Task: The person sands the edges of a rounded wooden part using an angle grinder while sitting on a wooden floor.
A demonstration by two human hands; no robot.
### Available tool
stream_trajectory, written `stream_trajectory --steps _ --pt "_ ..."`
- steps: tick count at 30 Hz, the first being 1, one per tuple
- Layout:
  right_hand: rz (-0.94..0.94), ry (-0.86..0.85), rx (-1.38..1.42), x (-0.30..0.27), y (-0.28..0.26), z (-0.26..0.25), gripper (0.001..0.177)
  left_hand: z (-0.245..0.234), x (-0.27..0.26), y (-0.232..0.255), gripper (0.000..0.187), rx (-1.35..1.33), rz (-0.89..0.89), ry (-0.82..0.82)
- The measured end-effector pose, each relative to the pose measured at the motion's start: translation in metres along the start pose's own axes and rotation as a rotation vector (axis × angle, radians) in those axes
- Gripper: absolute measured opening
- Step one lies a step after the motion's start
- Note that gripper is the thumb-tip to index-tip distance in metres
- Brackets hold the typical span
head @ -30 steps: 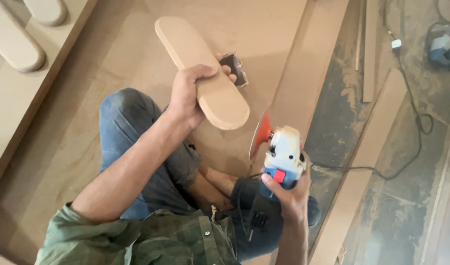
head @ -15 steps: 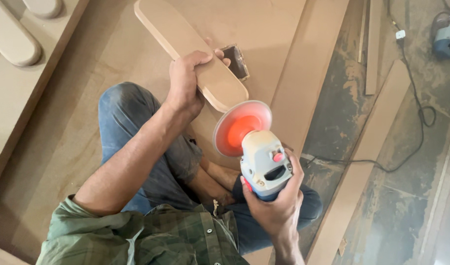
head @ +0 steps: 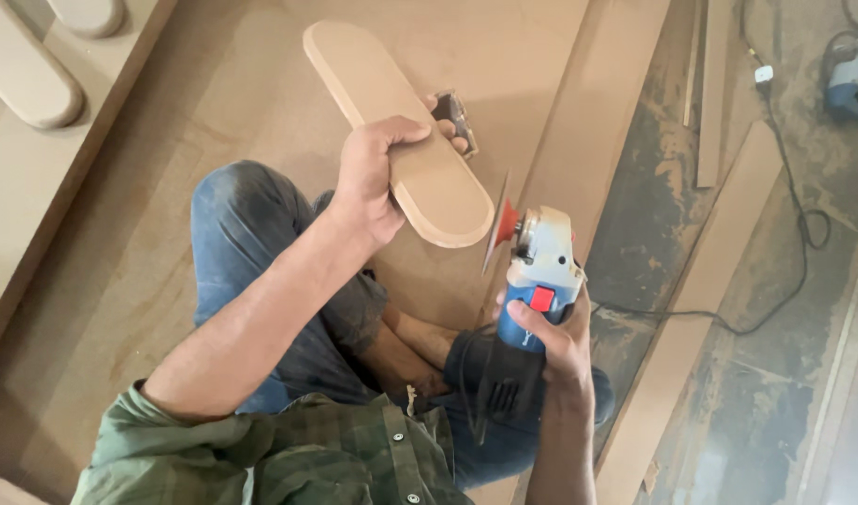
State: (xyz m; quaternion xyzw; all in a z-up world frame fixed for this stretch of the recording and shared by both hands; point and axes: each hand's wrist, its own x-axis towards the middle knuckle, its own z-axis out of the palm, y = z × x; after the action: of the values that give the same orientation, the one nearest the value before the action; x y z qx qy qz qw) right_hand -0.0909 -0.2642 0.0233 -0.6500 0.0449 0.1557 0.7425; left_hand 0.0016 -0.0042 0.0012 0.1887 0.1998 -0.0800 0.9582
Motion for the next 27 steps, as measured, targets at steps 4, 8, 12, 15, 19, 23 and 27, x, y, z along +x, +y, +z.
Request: stream_trajectory --steps 4,8,12,15,19,23,27 --pt "-0.124 0.152 -0.271 -0.018 -0.002 0.008 0.080 0.002 0.007 0.003 0.038 0.044 0.094 0.129" --pt "-0.374 0.277 -0.791 -0.043 -0.011 0.028 0.092 -0.007 0.017 0.000 0.032 0.054 0.162 0.230" --pt "-0.379 0.348 -1.021 -0.057 -0.021 0.052 0.094 -0.018 0.022 -0.005 0.030 0.113 0.211 0.321" --pt "-0.432 0.326 -1.023 -0.051 -0.024 0.066 0.091 -0.019 0.021 -0.005 0.027 0.192 0.225 0.369" --pt "-0.378 0.273 -0.999 -0.046 -0.026 0.071 0.092 -0.018 0.018 -0.004 0.025 0.110 0.283 0.399" --pt "-0.366 0.292 -1.015 -0.043 -0.020 0.061 0.090 -0.016 0.016 -0.004 0.031 0.177 0.230 0.399" --pt "-0.430 0.244 -0.884 -0.026 -0.011 0.034 0.088 -0.006 0.012 -0.003 0.030 0.035 0.250 0.403"
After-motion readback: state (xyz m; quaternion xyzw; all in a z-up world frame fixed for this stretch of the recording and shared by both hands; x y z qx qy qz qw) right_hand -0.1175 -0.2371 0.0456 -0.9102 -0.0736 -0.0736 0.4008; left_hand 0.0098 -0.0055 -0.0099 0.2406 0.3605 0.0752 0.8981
